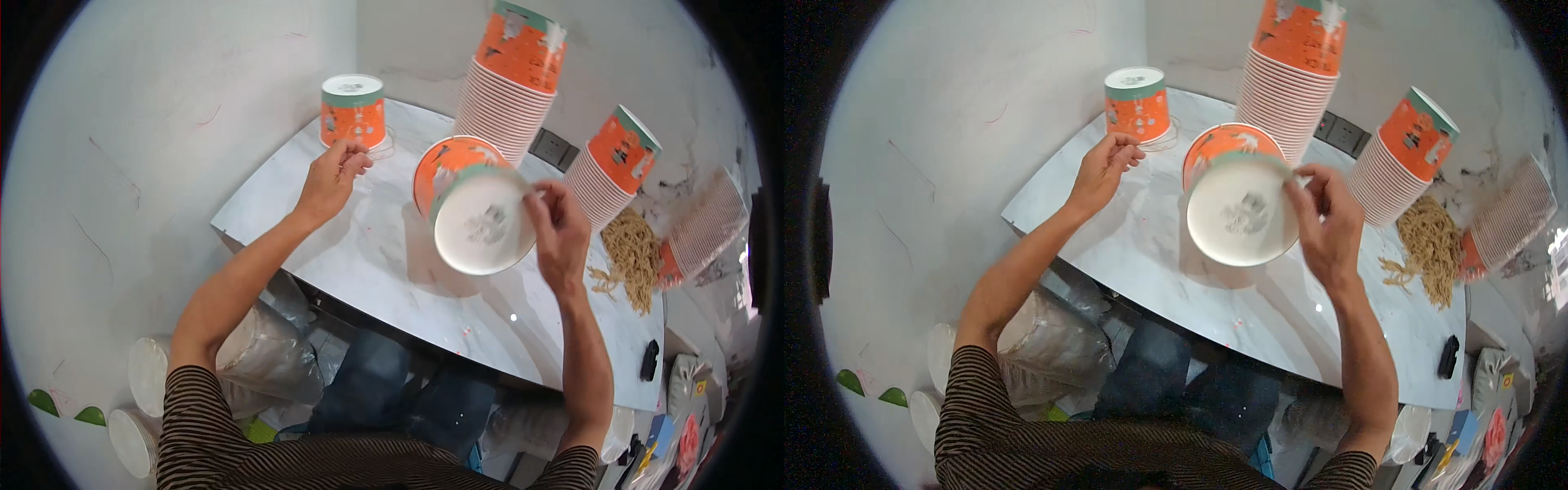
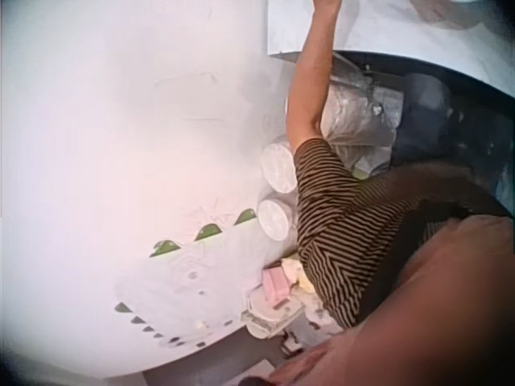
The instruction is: Threading strings through pre-punched holes in paper buckets to attach handles.
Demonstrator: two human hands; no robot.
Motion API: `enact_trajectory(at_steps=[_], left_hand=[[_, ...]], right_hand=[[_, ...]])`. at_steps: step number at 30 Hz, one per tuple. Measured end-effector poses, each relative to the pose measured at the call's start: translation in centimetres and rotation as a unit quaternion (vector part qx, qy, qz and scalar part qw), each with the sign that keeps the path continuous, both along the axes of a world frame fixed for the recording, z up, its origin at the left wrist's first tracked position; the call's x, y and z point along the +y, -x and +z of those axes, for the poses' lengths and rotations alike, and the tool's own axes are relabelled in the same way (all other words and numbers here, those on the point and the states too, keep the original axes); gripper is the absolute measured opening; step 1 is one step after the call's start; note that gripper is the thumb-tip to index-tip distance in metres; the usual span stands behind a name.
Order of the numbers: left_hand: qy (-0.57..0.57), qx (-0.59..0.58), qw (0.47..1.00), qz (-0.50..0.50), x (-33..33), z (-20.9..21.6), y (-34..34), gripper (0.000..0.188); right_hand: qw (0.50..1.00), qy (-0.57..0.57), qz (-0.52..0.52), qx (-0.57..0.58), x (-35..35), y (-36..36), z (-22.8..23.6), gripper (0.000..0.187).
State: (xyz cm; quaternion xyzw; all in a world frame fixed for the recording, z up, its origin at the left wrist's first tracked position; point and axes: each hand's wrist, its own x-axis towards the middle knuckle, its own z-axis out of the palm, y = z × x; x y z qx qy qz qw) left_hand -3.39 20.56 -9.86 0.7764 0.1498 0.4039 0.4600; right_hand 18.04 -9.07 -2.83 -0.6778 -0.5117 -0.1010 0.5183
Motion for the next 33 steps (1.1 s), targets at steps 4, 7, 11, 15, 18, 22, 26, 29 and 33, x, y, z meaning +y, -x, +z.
enact_trajectory(at_steps=[4,7,11,15,18,22,26,29,33], left_hand=[[-0.062,0.109,0.982,0.139,5.3,-2.4,1.7,0.024],[-0.132,0.148,0.954,0.223,8.6,-5.5,3.1,0.030],[-0.283,0.166,0.923,0.201,8.0,-5.7,1.6,0.046],[-0.292,0.208,0.914,0.191,8.0,-6.0,1.4,0.056],[-0.286,0.231,0.911,0.187,8.2,-6.3,1.4,0.056],[-0.289,0.265,0.903,0.176,8.4,-6.6,1.6,0.055],[-0.285,0.301,0.898,0.151,8.5,-6.2,1.6,0.053],[-0.300,0.302,0.891,0.156,8.6,-6.2,1.3,0.052],[-0.311,0.299,0.889,0.152,8.8,-6.2,1.3,0.053]], right_hand=[[0.994,-0.068,0.028,0.076,8.3,-2.3,4.9,0.034],[0.952,-0.106,0.122,0.260,15.8,-1.6,9.0,0.039],[0.949,-0.053,0.148,0.273,25.4,-4.7,10.1,0.038],[0.944,-0.034,0.135,0.299,34.7,-5.9,9.5,0.024],[0.940,-0.015,0.105,0.323,39.5,-6.2,8.0,0.014],[0.942,0.076,0.101,0.310,41.0,-4.8,6.6,0.015],[0.942,0.112,0.106,0.298,41.1,-4.8,4.9,0.017],[0.937,0.114,0.113,0.308,41.4,-5.4,3.9,0.017],[0.940,0.124,0.107,0.300,41.2,-4.7,2.8,0.017]])
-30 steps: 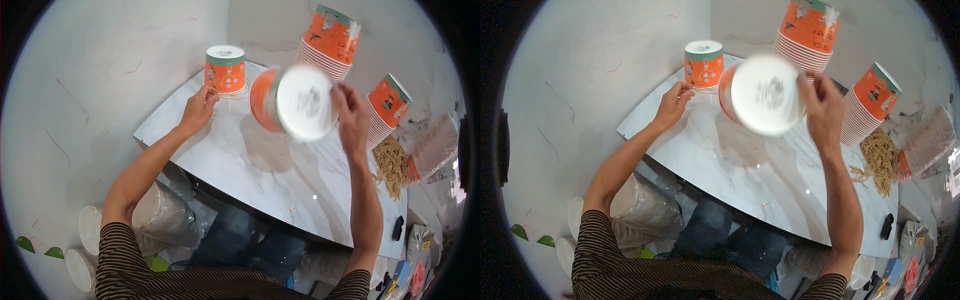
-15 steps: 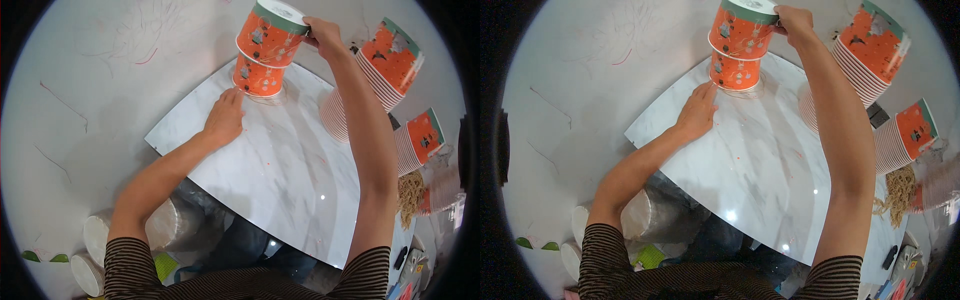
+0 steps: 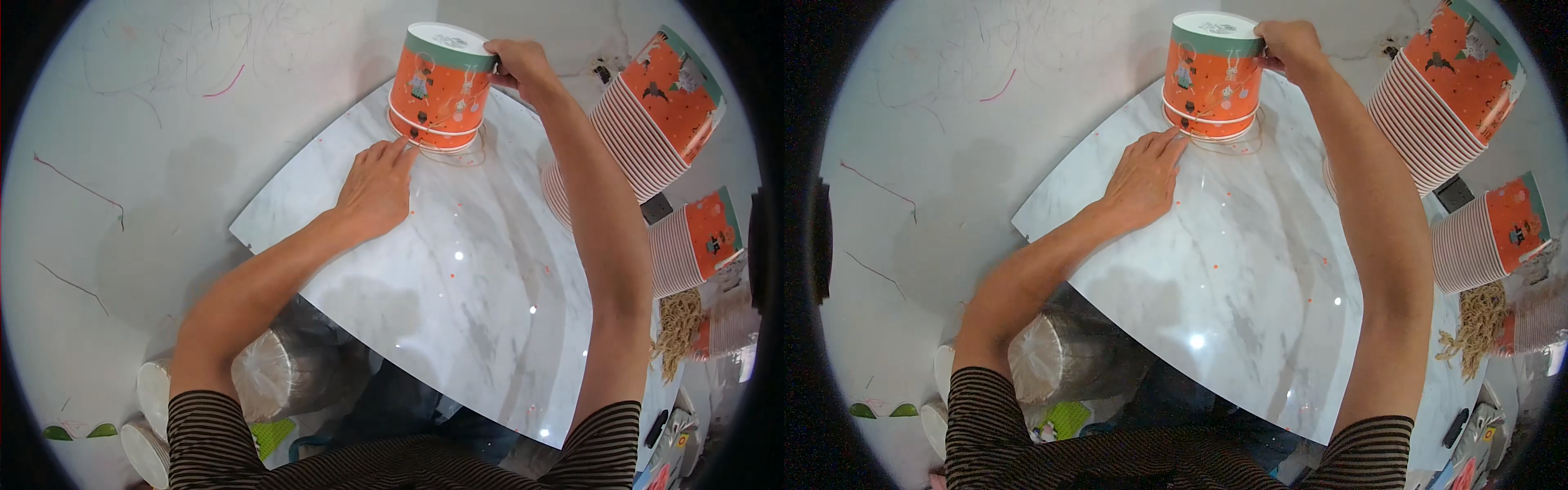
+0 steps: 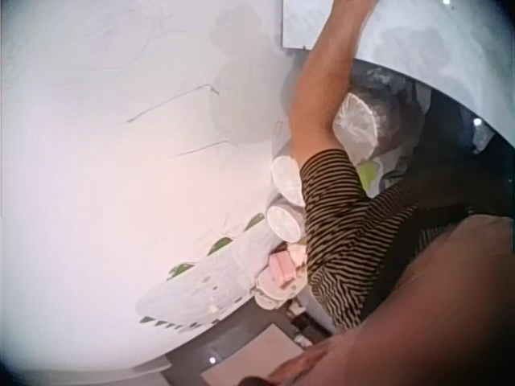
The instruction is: Threading strings through pre-punched holes in paper buckets to attach handles.
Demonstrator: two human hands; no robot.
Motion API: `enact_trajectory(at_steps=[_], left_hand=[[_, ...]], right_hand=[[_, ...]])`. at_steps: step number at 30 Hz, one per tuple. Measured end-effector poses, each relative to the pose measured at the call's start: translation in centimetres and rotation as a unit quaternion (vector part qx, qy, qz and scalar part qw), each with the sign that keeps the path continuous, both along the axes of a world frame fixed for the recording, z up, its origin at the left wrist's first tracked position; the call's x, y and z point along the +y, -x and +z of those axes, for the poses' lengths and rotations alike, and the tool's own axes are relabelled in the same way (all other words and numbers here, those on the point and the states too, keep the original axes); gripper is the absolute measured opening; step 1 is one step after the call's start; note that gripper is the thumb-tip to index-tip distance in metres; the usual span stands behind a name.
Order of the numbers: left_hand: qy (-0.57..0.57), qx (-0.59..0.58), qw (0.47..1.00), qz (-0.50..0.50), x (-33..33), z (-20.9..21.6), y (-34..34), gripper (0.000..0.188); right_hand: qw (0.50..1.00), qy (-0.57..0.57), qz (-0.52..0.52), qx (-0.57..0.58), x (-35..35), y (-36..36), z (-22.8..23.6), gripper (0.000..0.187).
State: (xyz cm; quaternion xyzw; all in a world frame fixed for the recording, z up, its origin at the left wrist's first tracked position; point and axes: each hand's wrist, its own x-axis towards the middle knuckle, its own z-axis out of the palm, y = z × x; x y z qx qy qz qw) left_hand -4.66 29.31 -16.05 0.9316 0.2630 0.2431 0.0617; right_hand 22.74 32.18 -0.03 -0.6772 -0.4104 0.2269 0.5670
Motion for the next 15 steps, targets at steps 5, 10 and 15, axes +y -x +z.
enact_trajectory(at_steps=[5,10,15], left_hand=[[0.000,-0.008,1.000,-0.007,0.0,-0.1,0.0,0.051],[-0.008,-0.022,1.000,0.006,-0.3,0.0,0.0,0.047],[-0.004,-0.009,1.000,-0.002,-0.1,0.1,-0.2,0.047]], right_hand=[[0.999,0.033,-0.008,0.011,0.4,0.2,-0.8,0.017],[0.999,0.038,0.003,0.005,0.5,0.8,-1.0,0.016],[0.999,0.051,-0.004,0.007,0.8,1.0,-1.4,0.017]])
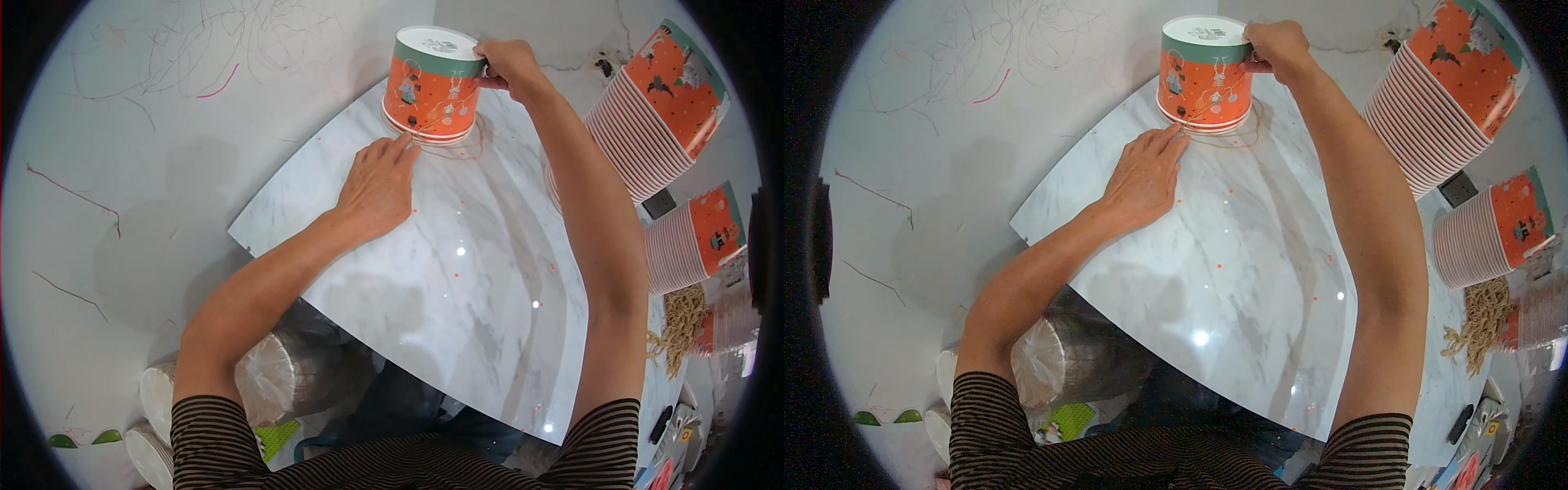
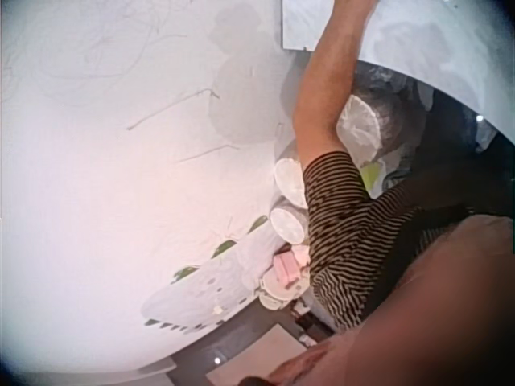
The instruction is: Threading strings through pre-punched holes in paper buckets to attach handles.
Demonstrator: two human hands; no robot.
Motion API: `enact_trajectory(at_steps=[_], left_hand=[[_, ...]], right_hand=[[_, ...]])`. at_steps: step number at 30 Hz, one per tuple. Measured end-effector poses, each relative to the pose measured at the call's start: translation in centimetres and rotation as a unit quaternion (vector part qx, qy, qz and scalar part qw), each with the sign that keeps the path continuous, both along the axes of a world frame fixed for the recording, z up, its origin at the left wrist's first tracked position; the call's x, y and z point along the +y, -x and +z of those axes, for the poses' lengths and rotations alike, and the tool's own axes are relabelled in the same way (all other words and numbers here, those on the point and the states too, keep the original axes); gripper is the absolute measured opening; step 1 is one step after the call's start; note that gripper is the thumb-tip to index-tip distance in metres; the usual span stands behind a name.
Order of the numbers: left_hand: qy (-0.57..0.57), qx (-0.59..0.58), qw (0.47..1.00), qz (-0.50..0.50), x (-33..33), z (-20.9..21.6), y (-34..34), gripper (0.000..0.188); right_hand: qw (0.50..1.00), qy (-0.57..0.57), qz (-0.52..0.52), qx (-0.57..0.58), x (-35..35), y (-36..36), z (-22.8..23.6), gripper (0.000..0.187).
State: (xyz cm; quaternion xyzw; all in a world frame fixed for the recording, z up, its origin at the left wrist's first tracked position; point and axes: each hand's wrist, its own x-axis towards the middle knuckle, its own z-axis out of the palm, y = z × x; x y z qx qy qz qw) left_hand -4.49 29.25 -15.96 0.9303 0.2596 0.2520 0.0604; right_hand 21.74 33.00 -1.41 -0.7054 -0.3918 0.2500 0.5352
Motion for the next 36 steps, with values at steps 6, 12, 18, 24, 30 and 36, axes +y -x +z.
enact_trajectory(at_steps=[6,12,18,24,30,36], left_hand=[[0.000,0.007,1.000,0.000,0.3,-0.1,-0.1,0.043],[0.134,-0.087,0.987,0.014,3.3,0.2,-0.3,0.039],[0.221,-0.196,0.954,0.043,11.8,2.3,-2.1,0.040],[0.194,-0.172,0.966,0.021,10.8,0.3,-3.5,0.049],[0.182,-0.155,0.968,0.074,9.1,0.3,-4.0,0.052],[0.165,-0.149,0.974,0.047,8.8,0.7,-3.7,0.052]], right_hand=[[1.000,0.009,0.015,0.006,-0.2,-0.1,0.8,0.019],[0.999,-0.005,0.024,-0.020,-1.2,-0.6,1.6,0.015],[0.999,0.012,0.015,-0.027,-1.4,-1.8,1.2,0.021],[1.000,0.008,0.016,-0.009,-1.7,-2.7,0.2,0.020],[0.998,-0.056,-0.031,0.013,-2.4,-2.0,-0.5,0.020],[0.998,-0.062,-0.019,-0.009,-2.8,-1.8,-0.6,0.019]])
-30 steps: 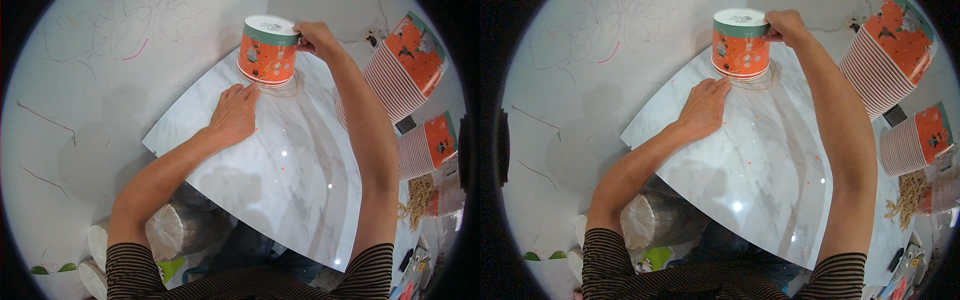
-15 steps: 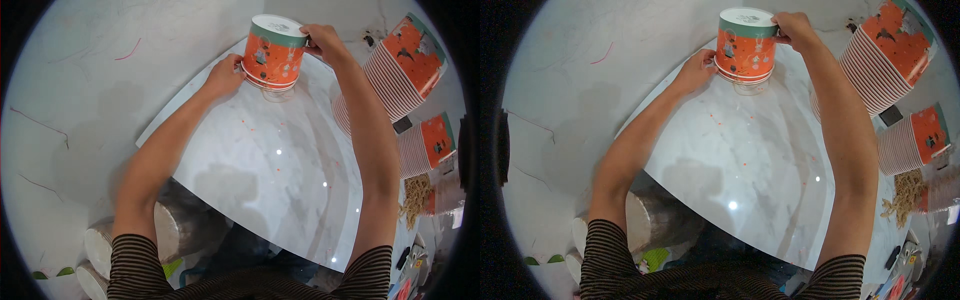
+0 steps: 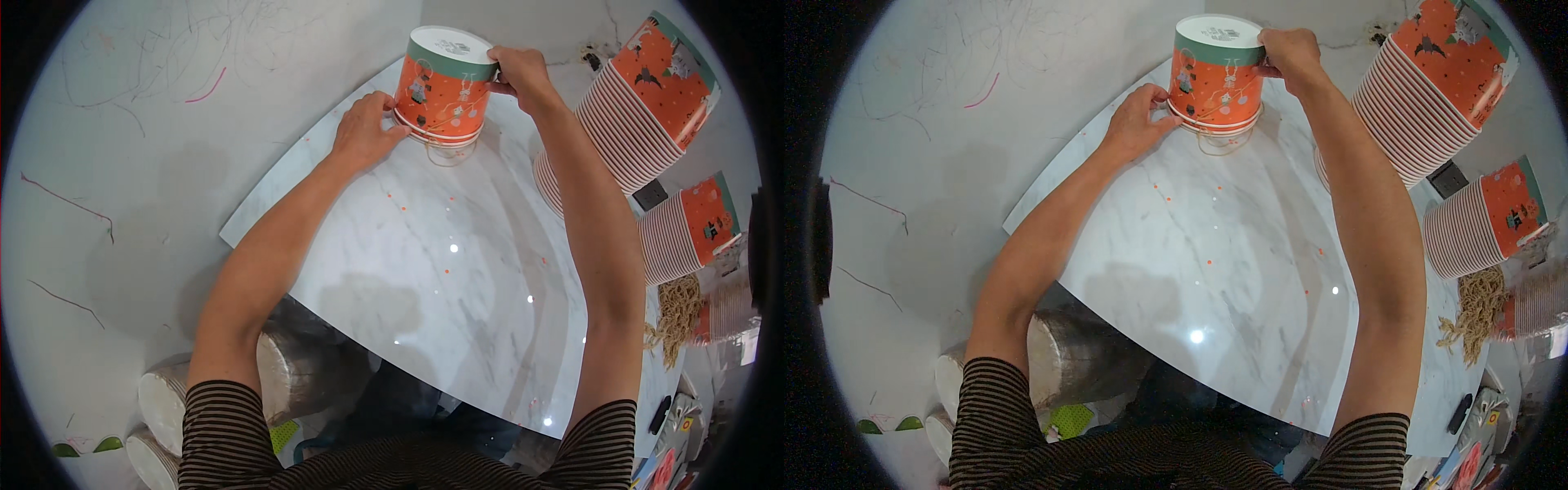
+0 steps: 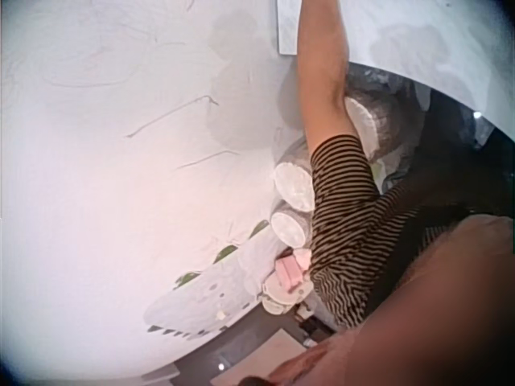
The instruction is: Threading strings through pre-punched holes in paper buckets to attach handles.
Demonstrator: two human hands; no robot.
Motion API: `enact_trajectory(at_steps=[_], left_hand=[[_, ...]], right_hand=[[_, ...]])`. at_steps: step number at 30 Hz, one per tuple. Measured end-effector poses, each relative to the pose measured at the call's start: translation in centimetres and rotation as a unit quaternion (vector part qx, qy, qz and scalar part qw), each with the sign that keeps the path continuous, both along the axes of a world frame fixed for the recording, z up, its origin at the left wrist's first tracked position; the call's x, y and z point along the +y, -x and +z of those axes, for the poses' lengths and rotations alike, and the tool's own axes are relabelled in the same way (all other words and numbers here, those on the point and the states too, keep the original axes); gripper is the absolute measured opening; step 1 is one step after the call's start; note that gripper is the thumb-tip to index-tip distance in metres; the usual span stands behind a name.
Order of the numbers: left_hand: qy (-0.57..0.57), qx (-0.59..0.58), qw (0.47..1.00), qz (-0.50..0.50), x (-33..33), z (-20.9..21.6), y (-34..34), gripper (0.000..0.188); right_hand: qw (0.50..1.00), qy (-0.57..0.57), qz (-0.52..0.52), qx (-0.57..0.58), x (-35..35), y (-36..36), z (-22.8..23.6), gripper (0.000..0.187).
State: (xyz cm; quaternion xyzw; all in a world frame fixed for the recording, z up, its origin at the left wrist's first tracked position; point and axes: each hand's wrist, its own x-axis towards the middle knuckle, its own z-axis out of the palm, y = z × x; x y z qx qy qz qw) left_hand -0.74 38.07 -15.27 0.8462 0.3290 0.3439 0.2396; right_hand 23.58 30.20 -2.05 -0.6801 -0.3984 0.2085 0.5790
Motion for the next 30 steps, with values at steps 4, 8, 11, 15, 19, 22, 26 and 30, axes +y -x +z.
enact_trajectory(at_steps=[4,8,11,15,19,22,26,30], left_hand=[[0.002,0.009,1.000,0.002,-0.1,-0.1,-0.2,0.052],[-0.017,0.012,1.000,0.007,0.4,-0.5,-0.2,0.051],[-0.025,0.015,1.000,0.011,0.7,-0.6,0.0,0.049],[-0.022,0.010,1.000,0.005,0.5,-0.4,-0.3,0.047],[-0.014,-0.002,1.000,0.005,0.6,-0.4,0.1,0.046],[0.035,-0.066,0.995,0.071,1.4,-0.6,0.8,0.038],[-0.091,-0.089,0.984,0.122,1.4,-1.6,-1.4,0.047],[-0.097,-0.095,0.983,0.126,1.9,-1.8,-0.4,0.050]], right_hand=[[1.000,-0.006,0.021,-0.005,-0.1,-1.0,-0.1,0.019],[0.999,0.014,0.026,-0.016,0.1,-1.3,-0.1,0.020],[0.999,0.011,0.033,-0.028,0.0,-0.8,-0.4,0.021],[0.997,0.012,0.050,-0.056,-0.4,-1.2,-0.6,0.022],[0.999,0.005,0.045,0.000,0.8,0.4,-1.8,0.036],[0.993,-0.002,0.062,0.099,2.0,3.1,-3.1,0.054],[0.992,0.094,-0.022,0.087,-0.2,-0.8,-8.6,0.061],[0.915,0.031,-0.017,-0.401,-8.4,0.6,-10.5,0.038]])
